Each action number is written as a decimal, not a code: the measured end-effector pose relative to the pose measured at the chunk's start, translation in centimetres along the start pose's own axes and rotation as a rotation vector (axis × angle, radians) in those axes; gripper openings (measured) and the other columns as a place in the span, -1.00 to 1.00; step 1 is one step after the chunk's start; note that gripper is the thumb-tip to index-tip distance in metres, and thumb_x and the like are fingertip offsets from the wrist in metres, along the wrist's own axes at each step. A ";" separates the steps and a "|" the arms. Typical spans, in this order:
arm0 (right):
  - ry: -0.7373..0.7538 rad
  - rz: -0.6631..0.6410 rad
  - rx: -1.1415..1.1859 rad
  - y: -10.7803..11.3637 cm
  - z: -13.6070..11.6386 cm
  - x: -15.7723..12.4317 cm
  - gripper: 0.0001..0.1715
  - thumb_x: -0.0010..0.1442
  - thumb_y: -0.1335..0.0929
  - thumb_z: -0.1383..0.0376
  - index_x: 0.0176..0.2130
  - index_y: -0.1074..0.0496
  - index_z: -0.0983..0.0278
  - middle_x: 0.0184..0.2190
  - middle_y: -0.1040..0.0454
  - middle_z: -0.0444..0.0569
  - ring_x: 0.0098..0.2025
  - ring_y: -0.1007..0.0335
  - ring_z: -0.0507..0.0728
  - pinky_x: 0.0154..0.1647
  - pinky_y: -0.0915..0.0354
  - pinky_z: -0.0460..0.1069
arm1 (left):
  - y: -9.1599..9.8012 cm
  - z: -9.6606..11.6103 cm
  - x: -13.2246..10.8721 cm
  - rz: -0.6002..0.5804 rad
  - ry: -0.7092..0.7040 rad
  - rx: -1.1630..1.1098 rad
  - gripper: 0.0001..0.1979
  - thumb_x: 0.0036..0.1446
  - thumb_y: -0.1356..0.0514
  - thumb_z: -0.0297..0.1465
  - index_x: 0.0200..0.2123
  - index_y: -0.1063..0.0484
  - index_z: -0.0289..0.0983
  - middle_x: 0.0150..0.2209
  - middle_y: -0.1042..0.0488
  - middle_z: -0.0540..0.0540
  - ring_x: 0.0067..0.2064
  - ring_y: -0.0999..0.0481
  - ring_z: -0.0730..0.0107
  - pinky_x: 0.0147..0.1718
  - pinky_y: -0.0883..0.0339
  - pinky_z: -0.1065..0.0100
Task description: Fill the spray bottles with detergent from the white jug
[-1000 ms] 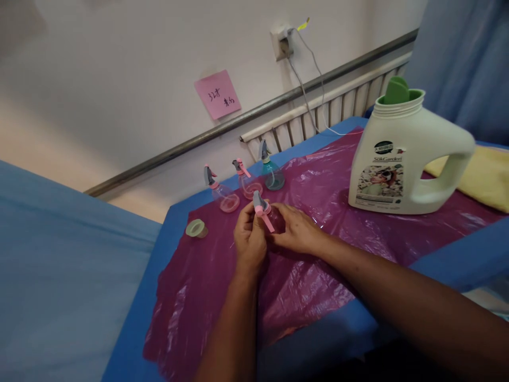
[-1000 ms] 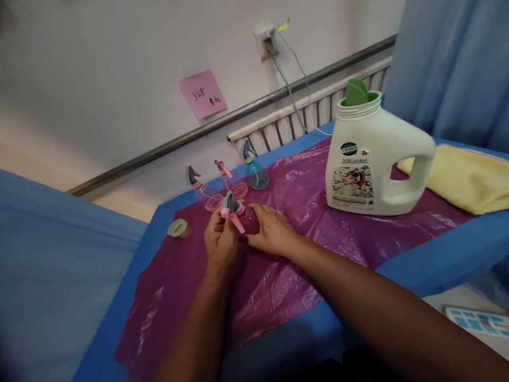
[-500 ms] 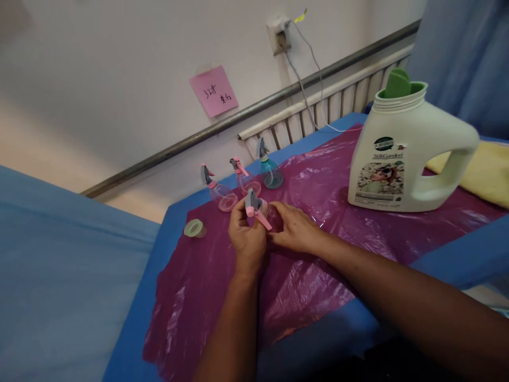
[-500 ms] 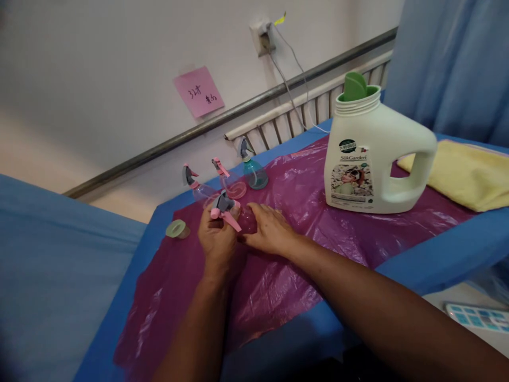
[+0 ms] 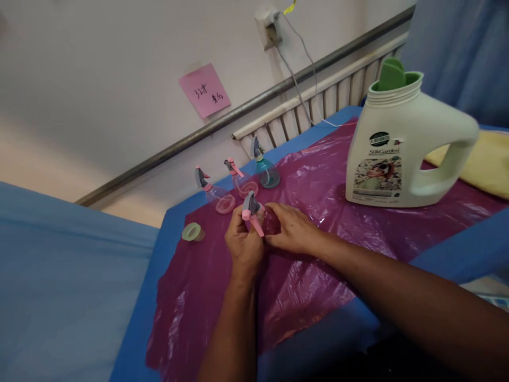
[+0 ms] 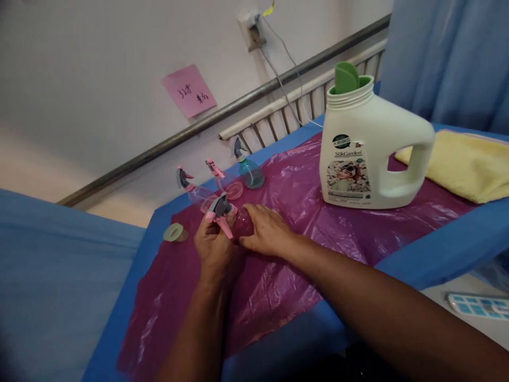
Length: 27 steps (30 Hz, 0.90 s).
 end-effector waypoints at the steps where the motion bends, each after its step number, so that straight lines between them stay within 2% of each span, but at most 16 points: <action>1: 0.004 -0.002 0.003 0.0 0.0 0.0 -0.18 0.16 -0.59 0.17 0.31 -0.38 0.21 0.24 -0.57 0.16 0.23 -0.52 0.35 0.26 -0.35 0.24 | -0.1 0.1 0.0 -0.011 0.020 -0.020 -0.63 0.15 -0.55 -0.15 -0.04 -0.70 -0.18 -0.16 -0.70 -0.07 -0.20 -0.67 0.34 -0.19 -0.58 0.37; 5: 0.022 -0.021 0.024 0.4 0.0 0.2 -0.17 0.13 -0.60 0.19 0.31 -0.39 0.23 0.22 -0.59 0.15 0.21 -0.54 0.35 0.23 -0.37 0.23 | -0.1 0.8 0.4 -0.009 0.067 -0.047 -0.56 0.03 -0.61 -0.10 -0.14 -0.71 -0.26 -0.23 -0.71 -0.10 -0.29 -0.66 0.34 -0.27 -0.56 0.36; 9: 0.045 -0.023 0.052 0.7 0.2 0.2 -0.13 0.13 -0.60 0.22 0.34 -0.37 0.20 0.24 -0.58 0.13 0.23 -0.55 0.33 0.26 -0.37 0.23 | 0.3 1.3 1.0 -0.072 0.040 -0.002 -0.46 -0.05 -0.62 0.03 -0.20 -0.73 -0.28 -0.19 -0.75 -0.18 -0.22 -0.71 0.21 -0.18 -0.60 0.25; 13: 0.050 -0.010 0.049 0.5 0.3 0.1 -0.14 0.13 -0.59 0.23 0.34 -0.37 0.20 0.23 -0.59 0.14 0.22 -0.55 0.33 0.26 -0.37 0.22 | 0.6 0.8 1.3 -0.129 -0.001 0.054 -0.47 0.03 -0.58 0.04 -0.13 -0.73 -0.25 -0.15 -0.75 -0.19 -0.16 -0.72 0.19 -0.10 -0.61 0.22; 19: 0.042 -0.026 0.030 0.4 0.2 0.2 -0.24 0.14 -0.56 0.28 0.28 -0.41 0.22 0.17 -0.61 0.12 0.11 -0.57 0.28 0.15 -0.39 0.16 | 0.1 -0.2 1.2 -0.036 -0.067 0.114 -0.59 0.11 -0.56 -0.07 -0.16 -0.70 -0.25 -0.20 -0.71 -0.12 -0.19 -0.68 0.24 -0.12 -0.59 0.27; 23: 0.025 -0.022 0.032 0.4 0.0 0.1 -0.22 0.13 -0.57 0.26 0.28 -0.40 0.21 0.19 -0.60 0.12 0.15 -0.56 0.30 0.17 -0.38 0.17 | 0.2 -0.3 1.0 -0.037 -0.039 0.101 -0.62 0.13 -0.55 -0.07 -0.18 -0.71 -0.25 -0.25 -0.69 -0.09 -0.25 -0.65 0.28 -0.18 -0.57 0.29; 27: 0.033 -0.029 0.065 0.4 -0.1 0.2 -0.18 0.13 -0.57 0.26 0.31 -0.38 0.19 0.24 -0.59 0.12 0.24 -0.53 0.32 0.25 -0.37 0.20 | 0.5 -0.7 0.5 -0.033 0.005 0.014 -0.59 0.22 -0.50 -0.04 -0.06 -0.71 -0.23 -0.09 -0.74 -0.16 -0.10 -0.72 0.23 -0.04 -0.59 0.25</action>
Point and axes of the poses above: each hand's wrist, its own x-axis towards the middle knuckle, its own y-axis out of the back of the hand, z = x × y, the point moved 1 cm from there along x, towards the middle knuckle
